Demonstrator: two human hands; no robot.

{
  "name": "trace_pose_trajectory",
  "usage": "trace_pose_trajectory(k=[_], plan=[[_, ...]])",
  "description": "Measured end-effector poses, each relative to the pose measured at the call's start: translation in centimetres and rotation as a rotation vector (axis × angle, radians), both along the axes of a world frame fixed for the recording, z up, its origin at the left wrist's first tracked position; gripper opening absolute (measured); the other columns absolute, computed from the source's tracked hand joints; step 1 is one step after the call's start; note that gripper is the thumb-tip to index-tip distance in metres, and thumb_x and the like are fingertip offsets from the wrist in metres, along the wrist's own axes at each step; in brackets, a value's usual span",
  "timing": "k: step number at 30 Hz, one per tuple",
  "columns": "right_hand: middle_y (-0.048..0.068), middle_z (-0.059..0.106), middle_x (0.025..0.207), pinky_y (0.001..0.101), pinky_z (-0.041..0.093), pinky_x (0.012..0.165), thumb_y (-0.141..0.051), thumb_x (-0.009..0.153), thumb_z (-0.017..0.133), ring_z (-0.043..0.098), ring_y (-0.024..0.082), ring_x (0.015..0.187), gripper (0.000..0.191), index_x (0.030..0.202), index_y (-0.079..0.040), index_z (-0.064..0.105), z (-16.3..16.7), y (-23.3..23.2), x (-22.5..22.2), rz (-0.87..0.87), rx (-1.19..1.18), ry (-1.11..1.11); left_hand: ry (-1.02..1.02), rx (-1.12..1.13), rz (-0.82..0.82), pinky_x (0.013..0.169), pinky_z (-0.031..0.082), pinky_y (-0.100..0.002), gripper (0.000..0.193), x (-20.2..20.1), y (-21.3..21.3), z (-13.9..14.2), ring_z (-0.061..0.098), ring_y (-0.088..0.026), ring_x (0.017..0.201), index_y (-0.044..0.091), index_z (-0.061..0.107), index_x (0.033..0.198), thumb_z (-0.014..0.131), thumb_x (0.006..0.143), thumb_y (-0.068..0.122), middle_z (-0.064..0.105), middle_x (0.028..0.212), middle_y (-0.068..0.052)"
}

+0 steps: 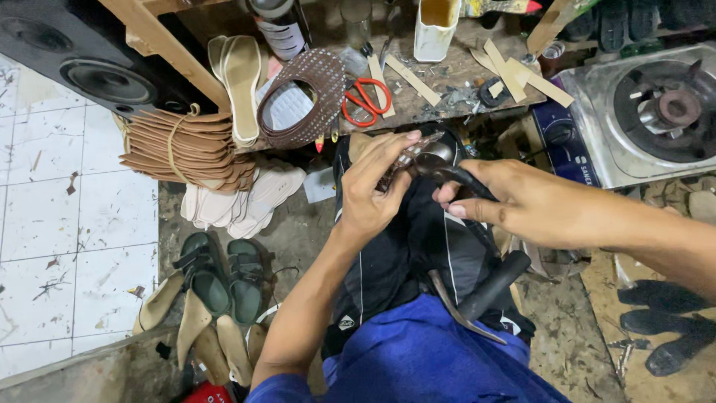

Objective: The person uses a curved metal tool to press and shape the upper of a brown woven shoe held on a wooden last. They repeatedly adjust the shoe's position and apply pressure along the edges to ensure the material is properly fitted to the last.

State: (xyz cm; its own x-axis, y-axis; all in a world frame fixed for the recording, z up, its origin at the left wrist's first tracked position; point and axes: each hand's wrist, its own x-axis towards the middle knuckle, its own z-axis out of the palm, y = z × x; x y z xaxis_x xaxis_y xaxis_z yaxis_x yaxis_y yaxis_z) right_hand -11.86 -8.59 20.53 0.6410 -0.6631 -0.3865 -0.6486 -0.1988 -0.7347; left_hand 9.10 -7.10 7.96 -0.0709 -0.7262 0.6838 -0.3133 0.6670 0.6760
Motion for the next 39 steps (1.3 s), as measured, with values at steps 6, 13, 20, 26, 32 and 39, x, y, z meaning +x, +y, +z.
trace_pose_trajectory(k=[6, 13, 20, 26, 32, 39], plan=[[0.013, 0.067, 0.107, 0.0452, 0.060, 0.078, -0.041, 0.102, 0.056, 0.070, 0.031, 0.086, 0.047, 0.135, -0.008, 0.052, 2.2, 0.4, 0.1, -0.158, 0.245, 0.363, -0.052, -0.033, -0.029, 0.115, 0.050, -0.042, 0.050, -0.5, -0.1, -0.1, 0.067, -0.032, 0.125, 0.003, 0.062, 0.132, 0.076, 0.085, -0.007, 0.069, 0.131, -0.012], [0.022, 0.061, 0.087, 0.0478, 0.049, 0.069, -0.031, 0.105, 0.053, 0.061, 0.044, 0.078, 0.040, 0.121, 0.005, 0.047, -2.6, 1.4, 2.4, -0.091, -0.509, -0.130, 0.080, 0.083, -0.033, 0.113, 0.053, -0.037, 0.049, 1.2, -1.3, 0.2, 0.069, -0.028, 0.127, 0.003, 0.062, 0.134, 0.074, 0.088, -0.009, 0.069, 0.135, -0.011], [0.024, 0.060, 0.080, 0.0474, 0.047, 0.066, -0.021, 0.105, 0.054, 0.061, 0.044, 0.073, 0.025, 0.108, 0.002, 0.045, -10.0, 0.2, 7.0, -0.309, -0.480, -0.341, 0.034, 0.149, -0.030, 0.115, 0.051, -0.036, 0.059, 4.3, -2.8, 0.5, 0.065, -0.029, 0.132, 0.003, 0.056, 0.139, 0.068, 0.083, -0.012, 0.065, 0.140, -0.013], [0.031, 0.063, 0.089, 0.0529, 0.048, 0.068, -0.015, 0.105, 0.054, 0.062, 0.053, 0.084, 0.022, 0.109, 0.004, 0.043, -9.3, -0.9, 8.9, -0.276, -0.507, -0.369, 0.073, 0.156, 0.045, 0.115, 0.052, -0.034, 0.059, 5.2, -4.2, -0.9, 0.068, -0.025, 0.130, 0.005, 0.054, 0.142, 0.069, 0.087, -0.011, 0.067, 0.139, -0.013], [0.035, 0.064, 0.089, 0.0596, 0.047, 0.067, -0.013, 0.101, 0.058, 0.060, 0.057, 0.085, 0.025, 0.109, 0.004, 0.043, -8.0, -1.1, 8.4, -0.272, -0.458, -0.220, 0.234, 0.373, -0.130, 0.112, 0.050, -0.032, 0.062, 5.5, -4.4, 0.5, 0.065, -0.019, 0.126, 0.002, 0.050, 0.147, 0.065, 0.087, -0.011, 0.065, 0.139, -0.010], [0.034, 0.064, 0.090, 0.0591, 0.047, 0.065, -0.012, 0.099, 0.060, 0.062, 0.056, 0.084, 0.024, 0.108, 0.003, 0.043, -8.6, -0.2, 8.8, -0.275, -0.450, -0.191, 0.519, 0.687, -0.379, 0.105, 0.052, -0.030, 0.038, 7.6, -4.5, 1.2, 0.065, -0.014, 0.113, -0.006, 0.062, 0.141, 0.061, 0.105, 0.005, 0.071, 0.127, -0.008]])
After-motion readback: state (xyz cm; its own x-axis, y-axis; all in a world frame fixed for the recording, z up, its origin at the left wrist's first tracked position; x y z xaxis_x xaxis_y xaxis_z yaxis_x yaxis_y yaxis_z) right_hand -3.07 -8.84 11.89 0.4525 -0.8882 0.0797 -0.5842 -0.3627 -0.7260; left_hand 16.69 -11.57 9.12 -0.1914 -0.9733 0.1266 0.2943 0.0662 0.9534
